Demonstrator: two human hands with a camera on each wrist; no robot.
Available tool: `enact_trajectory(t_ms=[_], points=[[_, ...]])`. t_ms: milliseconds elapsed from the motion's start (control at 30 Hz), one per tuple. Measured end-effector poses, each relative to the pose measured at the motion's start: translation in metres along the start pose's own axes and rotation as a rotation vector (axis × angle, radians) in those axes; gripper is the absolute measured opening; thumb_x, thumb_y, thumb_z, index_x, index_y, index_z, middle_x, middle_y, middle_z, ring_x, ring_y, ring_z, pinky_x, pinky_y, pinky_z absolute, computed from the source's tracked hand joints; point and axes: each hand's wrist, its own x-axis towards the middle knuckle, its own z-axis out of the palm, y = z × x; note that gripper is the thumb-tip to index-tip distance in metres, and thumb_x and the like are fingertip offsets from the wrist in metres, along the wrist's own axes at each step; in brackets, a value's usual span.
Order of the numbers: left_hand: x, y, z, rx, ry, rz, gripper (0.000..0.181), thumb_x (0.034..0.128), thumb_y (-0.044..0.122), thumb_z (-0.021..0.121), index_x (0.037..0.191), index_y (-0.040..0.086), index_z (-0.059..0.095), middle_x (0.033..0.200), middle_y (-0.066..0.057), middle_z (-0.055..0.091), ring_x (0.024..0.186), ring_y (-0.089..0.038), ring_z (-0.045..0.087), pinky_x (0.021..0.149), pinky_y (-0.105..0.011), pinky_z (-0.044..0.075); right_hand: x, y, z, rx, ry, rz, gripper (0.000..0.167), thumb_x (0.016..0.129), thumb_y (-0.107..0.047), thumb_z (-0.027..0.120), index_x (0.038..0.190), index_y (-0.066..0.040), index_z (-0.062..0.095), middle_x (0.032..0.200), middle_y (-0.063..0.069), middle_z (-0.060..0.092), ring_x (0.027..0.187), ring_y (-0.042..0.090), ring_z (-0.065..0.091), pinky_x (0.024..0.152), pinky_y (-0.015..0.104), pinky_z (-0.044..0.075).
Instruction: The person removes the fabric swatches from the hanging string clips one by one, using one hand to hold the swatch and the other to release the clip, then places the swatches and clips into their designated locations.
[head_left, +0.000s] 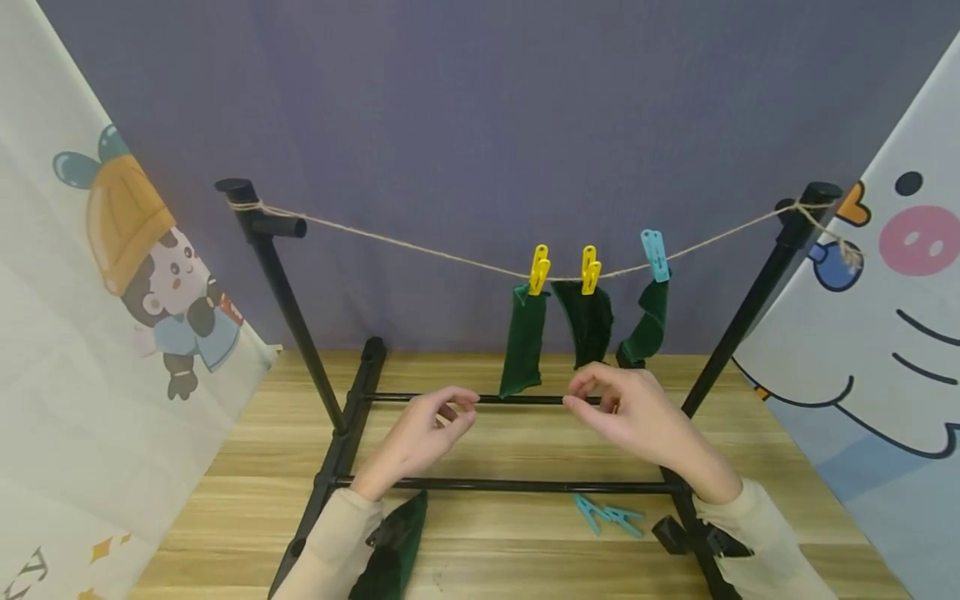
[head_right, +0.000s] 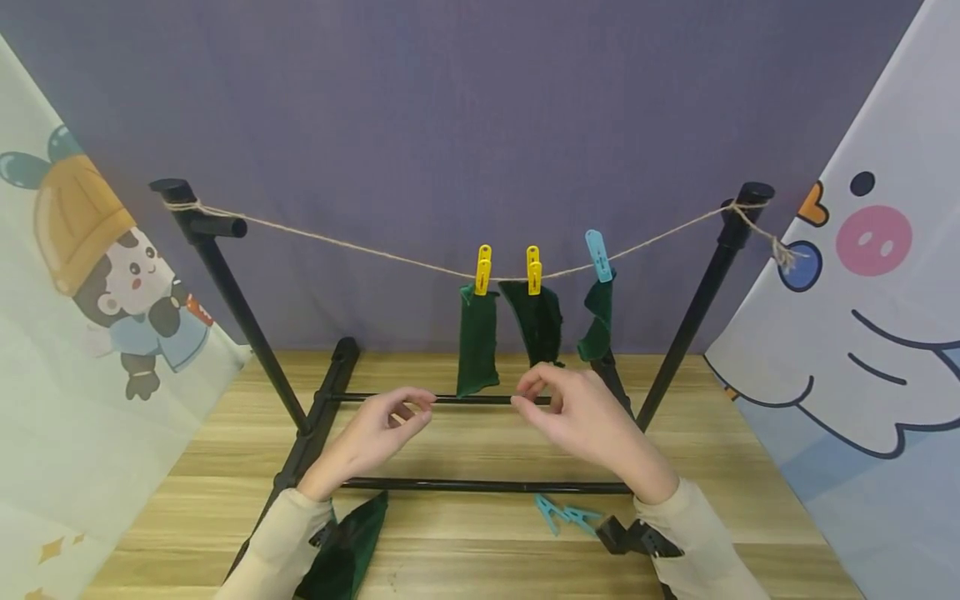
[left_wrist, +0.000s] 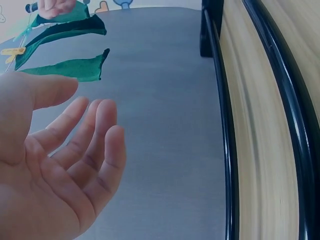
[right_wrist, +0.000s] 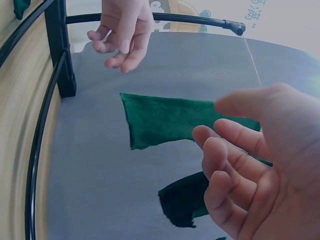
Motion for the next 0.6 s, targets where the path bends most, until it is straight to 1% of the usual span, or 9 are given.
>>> enact_trajectory(t_ms=[67,167,233,300,400,500,600], points=[[0.002,0.0,0.001,-0.012,0.025,0.01,0.025,0.1062,0.028,0.068,0.131,0.023,0.072,0.119,0.003,0.074,0.1,-0.016,0.07,0.077,-0.028,0.057,0.001,-0.002,-0.001,-0.002,0.015,-0.01,0.006,0.1,-0.019,0.076,0.105,-0.022,0.075,0.079,-0.011,0.07,0.045,0.0,0.04,0.041,0.024,0.034],[0.005,0.0,0.003,-0.03,0.061,0.02,0.025,0.1055,0.025,0.069,0.13,0.021,0.072,0.121,-0.001,0.074,0.103,-0.019,0.071,0.078,-0.027,0.057,0.004,-0.004,-0.003,0.001,0.04,-0.026,0.006,0.1,-0.017,0.077,0.105,-0.02,0.076,0.062,-0.015,0.057,0.044,-0.001,0.038,0.041,0.023,0.032],[0.007,0.002,0.004,-0.044,0.085,0.014,0.024,0.1047,0.024,0.07,0.129,0.02,0.073,0.123,-0.002,0.074,0.104,-0.02,0.07,0.078,-0.027,0.057,0.005,-0.005,-0.004,-0.003,0.058,-0.039,0.008,0.099,-0.016,0.077,0.106,-0.019,0.077,0.056,-0.015,0.049,0.044,-0.001,0.036,0.041,0.023,0.032],[0.008,0.003,0.006,-0.065,0.107,0.006,0.024,0.1042,0.023,0.071,0.128,0.02,0.073,0.123,-0.003,0.074,0.105,-0.019,0.07,0.078,-0.027,0.057,0.008,-0.007,-0.004,-0.002,0.074,-0.052,0.009,0.099,-0.015,0.077,0.107,-0.018,0.077,0.059,-0.015,0.05,0.044,-0.001,0.037,0.041,0.023,0.033],[0.01,0.006,0.008,-0.095,0.134,-0.009,0.025,0.1032,0.022,0.072,0.128,0.02,0.073,0.124,-0.001,0.074,0.107,-0.018,0.071,0.082,-0.028,0.058,0.011,-0.008,-0.005,-0.001,0.102,-0.076,0.011,0.098,-0.013,0.078,0.108,-0.018,0.077,0.07,-0.012,0.063,0.045,-0.001,0.04,0.042,0.024,0.036],[0.013,0.007,0.011,-0.133,0.155,-0.007,0.026,0.1026,0.02,0.073,0.128,0.017,0.073,0.126,-0.002,0.074,0.11,-0.022,0.072,0.088,-0.033,0.06,0.014,-0.01,-0.006,0.005,0.139,-0.108,0.016,0.097,-0.01,0.079,0.11,-0.018,0.078,0.092,-0.006,0.075,0.047,-0.001,0.045,0.043,0.023,0.039],[0.015,0.008,0.013,-0.164,0.173,-0.008,0.026,0.1019,0.019,0.073,0.128,0.017,0.073,0.127,-0.002,0.074,0.112,-0.025,0.073,0.091,-0.041,0.061,0.019,-0.013,-0.007,0.018,0.177,-0.142,0.019,0.095,-0.007,0.079,0.112,-0.017,0.078,0.112,0.001,0.078,0.05,-0.001,0.051,0.044,0.021,0.041]])
